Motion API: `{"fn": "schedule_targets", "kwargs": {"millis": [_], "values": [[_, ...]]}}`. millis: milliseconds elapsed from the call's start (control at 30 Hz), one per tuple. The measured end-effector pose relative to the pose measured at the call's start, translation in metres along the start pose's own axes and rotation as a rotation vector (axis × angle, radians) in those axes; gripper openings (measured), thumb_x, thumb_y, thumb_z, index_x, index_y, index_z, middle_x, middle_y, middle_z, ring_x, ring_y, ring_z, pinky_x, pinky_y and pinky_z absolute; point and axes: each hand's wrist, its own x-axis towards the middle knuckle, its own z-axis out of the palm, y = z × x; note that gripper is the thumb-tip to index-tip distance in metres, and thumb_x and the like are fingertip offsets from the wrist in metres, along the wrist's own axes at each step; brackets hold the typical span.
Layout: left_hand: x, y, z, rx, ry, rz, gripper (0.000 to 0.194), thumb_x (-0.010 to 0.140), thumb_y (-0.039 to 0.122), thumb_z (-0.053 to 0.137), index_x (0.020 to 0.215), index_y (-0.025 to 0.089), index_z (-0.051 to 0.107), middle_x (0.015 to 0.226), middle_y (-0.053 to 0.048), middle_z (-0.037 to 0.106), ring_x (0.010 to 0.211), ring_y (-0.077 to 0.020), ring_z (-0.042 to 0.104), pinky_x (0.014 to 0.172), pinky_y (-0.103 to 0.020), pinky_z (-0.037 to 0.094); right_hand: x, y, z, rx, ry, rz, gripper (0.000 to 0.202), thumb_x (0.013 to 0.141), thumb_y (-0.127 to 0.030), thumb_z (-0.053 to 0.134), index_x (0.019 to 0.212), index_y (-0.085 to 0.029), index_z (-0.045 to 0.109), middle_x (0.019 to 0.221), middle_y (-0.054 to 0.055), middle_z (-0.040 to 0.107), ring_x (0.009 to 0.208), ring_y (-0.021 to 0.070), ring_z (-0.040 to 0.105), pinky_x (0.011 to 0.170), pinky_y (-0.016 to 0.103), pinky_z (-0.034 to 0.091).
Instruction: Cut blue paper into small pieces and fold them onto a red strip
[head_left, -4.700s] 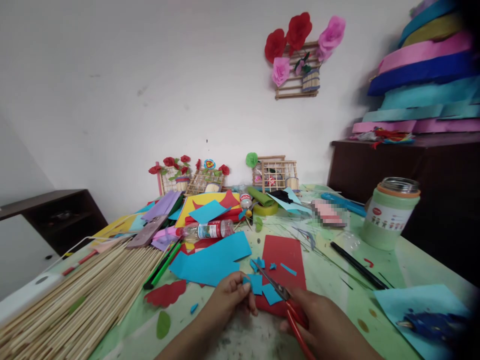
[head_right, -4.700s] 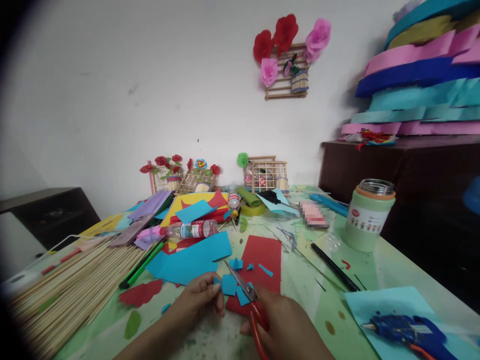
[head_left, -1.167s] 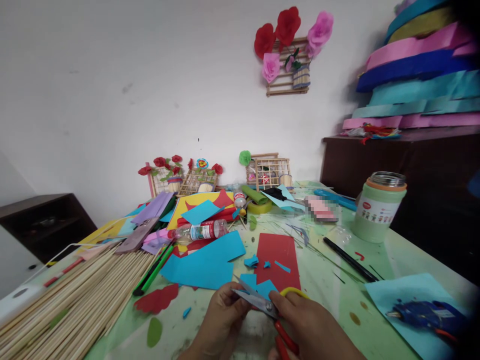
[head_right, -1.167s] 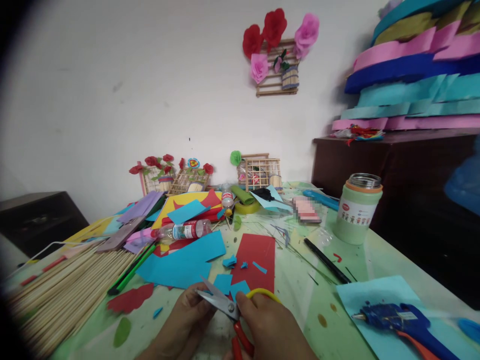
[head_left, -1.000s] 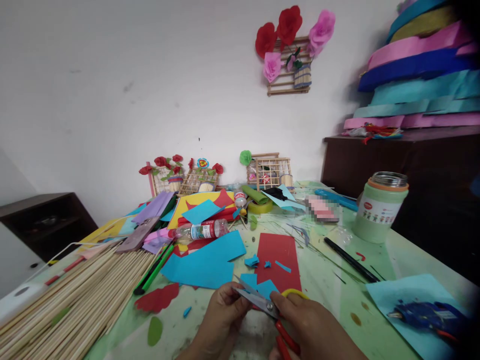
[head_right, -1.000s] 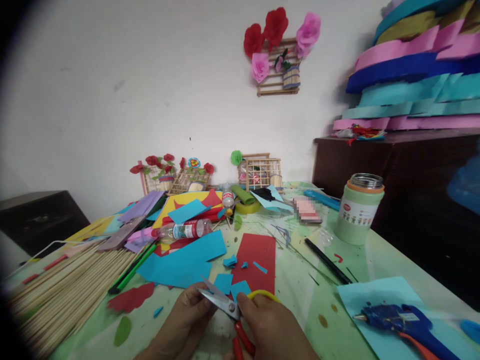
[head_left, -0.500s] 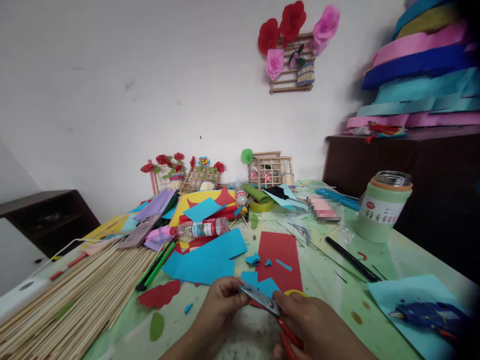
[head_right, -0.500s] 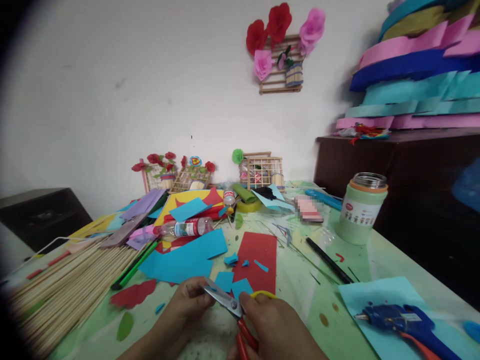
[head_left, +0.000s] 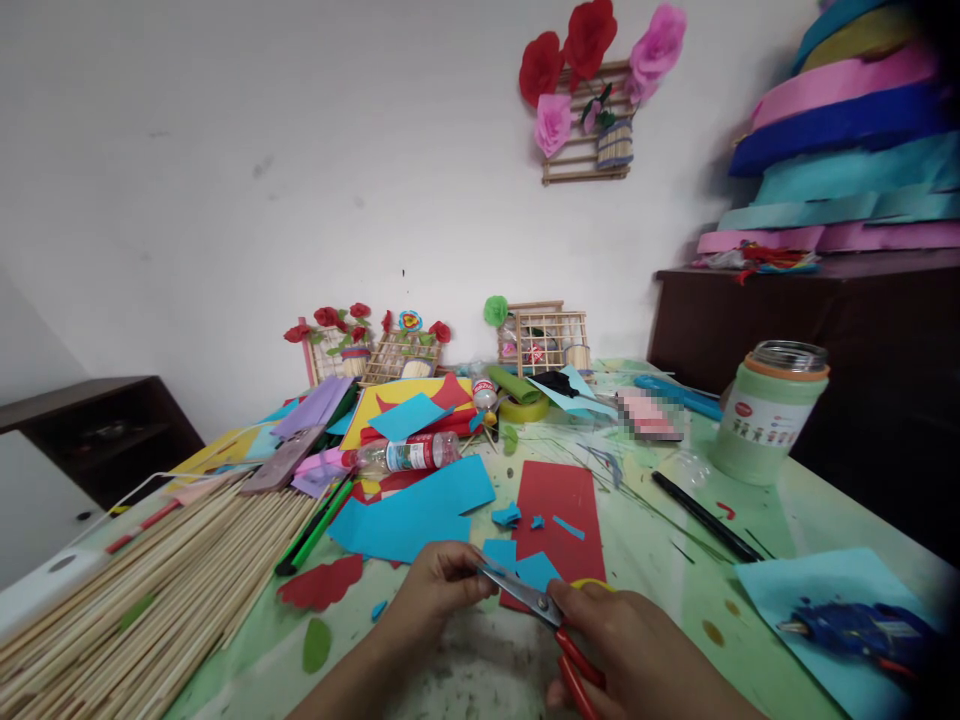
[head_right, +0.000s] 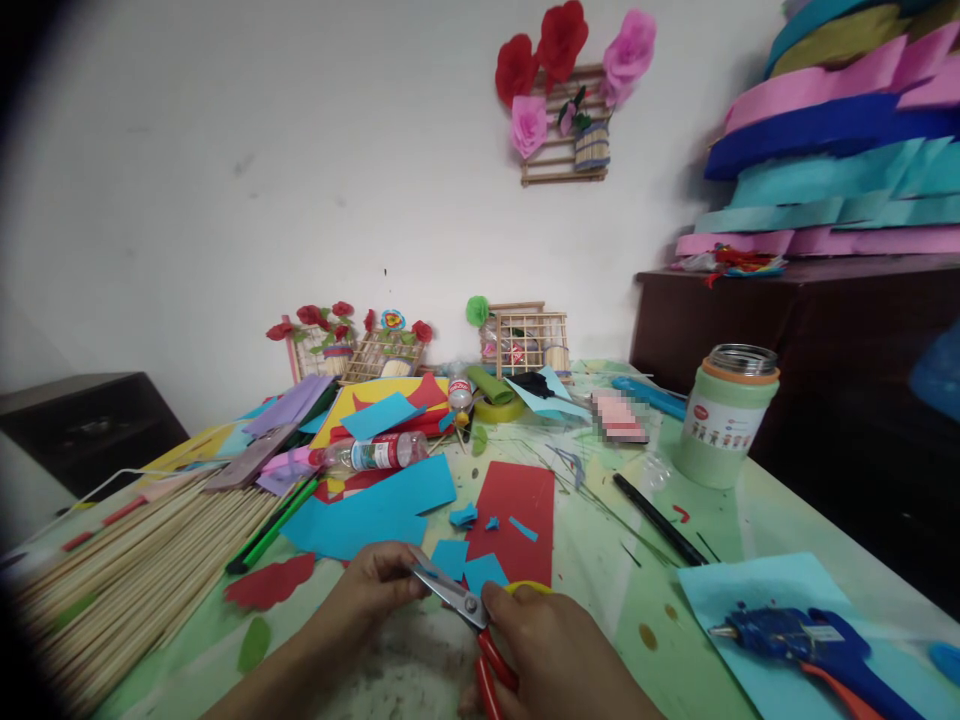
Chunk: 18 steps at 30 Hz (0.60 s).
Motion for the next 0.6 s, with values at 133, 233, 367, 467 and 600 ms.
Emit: {"fn": "schedule_targets", "kwargs": {"millis": [133,233,367,467,600], "values": [[0.0,0.004,-0.002,0.023,-0.021,-0.043,0.021,0.054,0.029,0.082,0.063,0.014,0.069,0.061,-0.006,0.068,0.062,-0.0197,0.061,0.063,-0.028,0.041,-0.001,0.0,0.001,0.024,-0.007,-0.001,0.014,0.073,-0.021,0.051,0.087,-0.022,0.057,0.081,0.005,0.066,0.071,0.019,0.064,0.063,0.025,0.046],[-0.001,0.007,-0.001,0.043,-0.022,-0.054,0.019,0.054,0.026,0.082,0.061,0.014,0.069,0.059,-0.004,0.067,0.059,-0.0164,0.058,0.06,-0.025,0.039,-0.001,0.0,0.001,0.027,-0.006,-0.002,0.014,0.073,-0.022,0.052,0.086,-0.022,0.056,0.081,0.005,0.067,0.072,0.0192,0.064,0.063,0.024,0.046],[-0.001,0.01,0.0,0.05,-0.022,-0.046,0.015,0.055,0.024,0.08,0.061,0.015,0.07,0.057,-0.002,0.065,0.056,-0.0135,0.054,0.058,-0.023,0.037,-0.002,0.001,0.001,0.026,0.008,0.0,0.011,0.075,-0.023,0.052,0.085,-0.023,0.057,0.08,0.003,0.067,0.071,0.019,0.064,0.063,0.025,0.046],[-0.001,0.011,-0.001,0.058,-0.04,-0.055,0.016,0.055,0.025,0.08,0.062,0.015,0.071,0.057,-0.002,0.064,0.056,-0.0133,0.053,0.058,-0.023,0.037,-0.002,0.002,0.002,0.035,0.005,0.001,0.01,0.075,-0.024,0.053,0.085,-0.023,0.056,0.08,0.003,0.068,0.071,0.0184,0.065,0.062,0.024,0.045],[-0.002,0.011,-0.001,0.07,-0.04,-0.048,0.017,0.056,0.027,0.08,0.063,0.014,0.071,0.057,-0.002,0.064,0.056,-0.0133,0.053,0.057,-0.023,0.037,-0.002,0.004,0.004,0.023,0.006,-0.006,0.011,0.074,-0.025,0.055,0.085,-0.023,0.056,0.081,0.002,0.069,0.072,0.018,0.065,0.061,0.022,0.044]]}}
